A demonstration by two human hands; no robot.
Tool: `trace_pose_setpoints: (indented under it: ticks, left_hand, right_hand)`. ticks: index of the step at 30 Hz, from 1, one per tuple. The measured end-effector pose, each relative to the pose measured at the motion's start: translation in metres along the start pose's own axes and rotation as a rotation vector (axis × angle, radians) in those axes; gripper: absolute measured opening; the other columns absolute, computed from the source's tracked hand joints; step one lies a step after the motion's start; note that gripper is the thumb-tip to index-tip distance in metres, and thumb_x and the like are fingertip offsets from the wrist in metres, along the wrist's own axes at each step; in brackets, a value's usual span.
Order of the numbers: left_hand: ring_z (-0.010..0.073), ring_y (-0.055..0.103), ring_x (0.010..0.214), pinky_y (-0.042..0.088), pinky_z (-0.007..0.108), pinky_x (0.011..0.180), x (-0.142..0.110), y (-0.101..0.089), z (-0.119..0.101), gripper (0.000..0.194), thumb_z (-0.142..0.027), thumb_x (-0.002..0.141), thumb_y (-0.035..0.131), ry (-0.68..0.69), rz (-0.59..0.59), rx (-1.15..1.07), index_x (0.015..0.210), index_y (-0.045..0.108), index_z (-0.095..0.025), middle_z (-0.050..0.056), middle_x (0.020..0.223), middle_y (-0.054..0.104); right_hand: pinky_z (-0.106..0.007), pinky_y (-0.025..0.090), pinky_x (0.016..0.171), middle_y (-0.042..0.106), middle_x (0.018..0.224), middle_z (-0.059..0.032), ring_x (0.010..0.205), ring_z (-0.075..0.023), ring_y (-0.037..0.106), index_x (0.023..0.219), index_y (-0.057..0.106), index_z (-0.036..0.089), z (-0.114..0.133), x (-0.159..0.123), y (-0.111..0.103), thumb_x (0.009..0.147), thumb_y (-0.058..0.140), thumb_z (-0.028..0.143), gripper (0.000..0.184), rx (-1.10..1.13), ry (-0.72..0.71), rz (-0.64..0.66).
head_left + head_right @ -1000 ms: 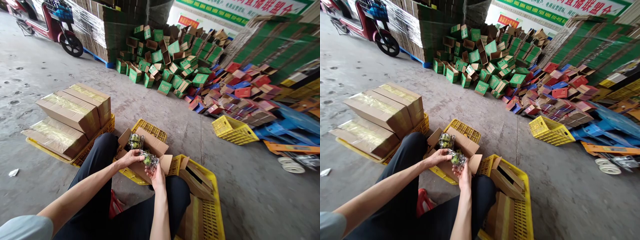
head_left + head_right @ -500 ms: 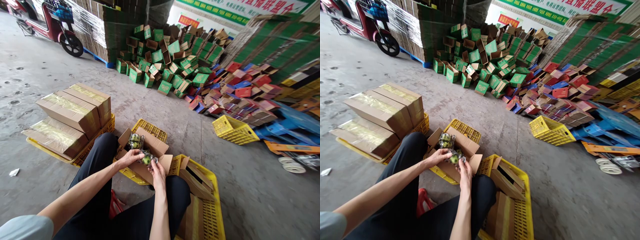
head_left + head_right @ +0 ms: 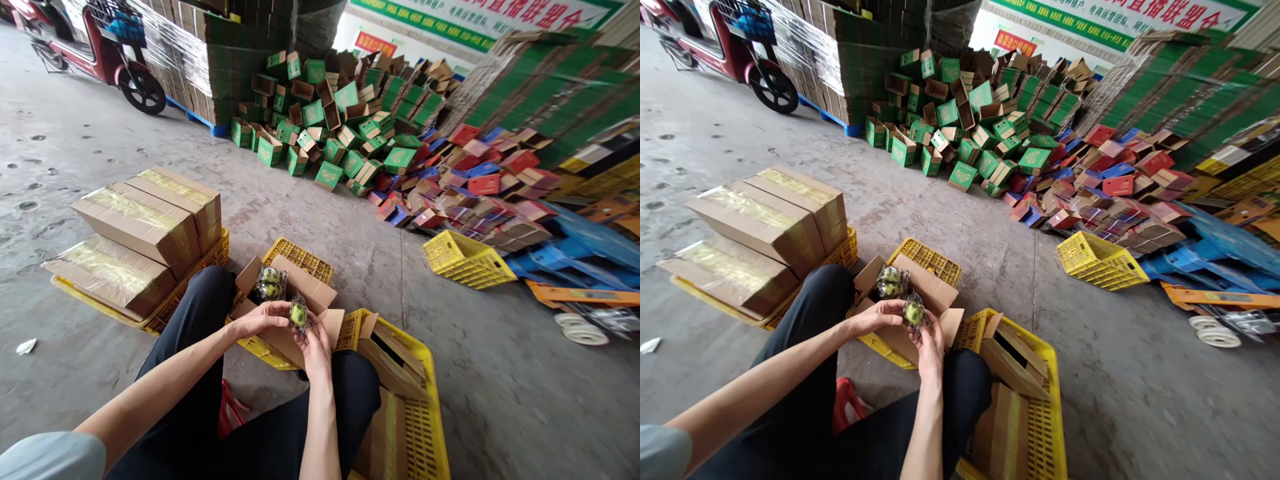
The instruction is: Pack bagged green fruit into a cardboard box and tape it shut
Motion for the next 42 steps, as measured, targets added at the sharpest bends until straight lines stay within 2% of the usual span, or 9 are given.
trace_pose_setpoints:
  ticks: [8,13,17,21,25,29,33,36,42]
  left_hand:
    - [0.0249,0.070,0.110,0.048,0.036,0.103,0.002,-0.006,-0.001,0.051,-0.041,0.077,0.091,0.058,-0.063,0.078,0.118,0.073,-0.017,0.011,0.115,0.076]
    - [0.0187,0.071,0.088,0.052,0.030,0.087,0.003,-0.018,0.009,0.052,-0.049,0.076,0.091,0.019,-0.181,0.096,0.110,0.072,-0.014,0.008,0.099,0.076]
    - [0.0190,0.073,0.089,0.052,0.032,0.088,0.002,-0.021,0.017,0.056,-0.048,0.076,0.091,-0.082,-0.209,0.031,0.117,0.072,-0.016,0.010,0.105,0.077]
    - [0.0202,0.074,0.092,0.051,0.029,0.081,0.001,-0.028,0.013,0.062,-0.052,0.074,0.091,-0.085,-0.313,0.076,0.122,0.072,-0.016,0.013,0.116,0.077]
    - [0.0214,0.073,0.096,0.048,0.026,0.074,0.003,-0.032,0.011,0.066,-0.054,0.072,0.091,-0.097,-0.372,0.113,0.123,0.073,-0.017,0.013,0.119,0.076]
    - [0.0205,0.073,0.094,0.045,0.025,0.070,0.003,-0.031,0.010,0.065,-0.054,0.073,0.090,-0.091,-0.371,0.126,0.123,0.073,-0.016,0.013,0.117,0.077]
    - [0.0205,0.073,0.093,0.048,0.027,0.074,0.002,-0.031,0.007,0.065,-0.052,0.072,0.091,-0.074,-0.367,0.096,0.122,0.073,-0.016,0.013,0.115,0.077]
    - [0.0200,0.073,0.091,0.049,0.028,0.075,0.001,-0.032,0.004,0.064,-0.052,0.071,0.092,-0.068,-0.367,0.066,0.120,0.073,-0.016,0.013,0.116,0.077]
    - [0.0174,0.072,0.088,0.049,0.027,0.075,0.003,-0.032,0.001,0.064,-0.052,0.071,0.092,-0.061,-0.362,0.049,0.120,0.074,-0.015,0.013,0.114,0.077]
  right_hand:
    - [-0.031,0.059,0.075,0.077,0.121,-0.0059,0.100,-0.0248,0.073,0.120,0.073,0.027,-0.001,0.002,0.001,0.073,0.083,0.058,0.057,-0.183,-0.033,0.000]
    - [-0.041,0.057,0.098,0.068,0.142,-0.0085,0.128,-0.0300,0.064,0.139,0.065,0.029,0.003,0.004,0.003,0.081,0.073,0.065,0.069,-0.332,-0.147,0.023]
    - [-0.050,0.047,0.112,0.065,0.143,-0.0126,0.129,-0.0340,0.062,0.151,0.054,0.025,0.001,0.009,-0.006,0.077,0.078,0.060,0.086,-0.558,-0.189,-0.050]
    - [-0.051,0.041,0.118,0.057,0.152,-0.0164,0.139,-0.0339,0.054,0.155,0.048,0.019,0.007,0.020,-0.025,0.090,0.059,0.057,0.077,-0.783,-0.359,-0.271]
    - [-0.049,0.040,0.119,0.057,0.151,-0.0199,0.142,-0.0311,0.051,0.142,0.062,0.014,0.004,0.032,-0.020,0.100,0.037,0.037,0.054,-1.052,-0.555,-0.244]
    - [-0.046,0.044,0.116,0.046,0.159,-0.0256,0.141,-0.0345,0.053,0.139,0.065,0.007,-0.012,0.037,-0.005,0.103,0.039,0.034,0.053,-1.373,-0.444,-0.172]
    - [-0.054,0.045,0.109,0.039,0.160,-0.0343,0.131,-0.0444,0.058,0.150,0.054,0.002,-0.021,0.031,0.012,0.104,0.044,0.050,0.068,-1.727,-0.220,-0.161]
    - [-0.054,0.048,0.103,0.038,0.161,-0.0345,0.129,-0.0457,0.058,0.151,0.054,0.003,-0.016,0.024,0.022,0.104,0.041,0.060,0.075,-1.837,-0.134,-0.184]
    - [-0.053,0.043,0.107,0.056,0.150,-0.0248,0.139,-0.0436,0.046,0.113,0.082,0.009,0.002,0.025,0.029,0.107,0.036,0.042,0.057,-1.910,-0.100,-0.028]
Point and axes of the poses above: each hand's wrist, its own x-axis towards the middle knuckle, its own y-axis out of the palm, z = x × y, the point moved 5 cm from there along x, towards the middle knuckle
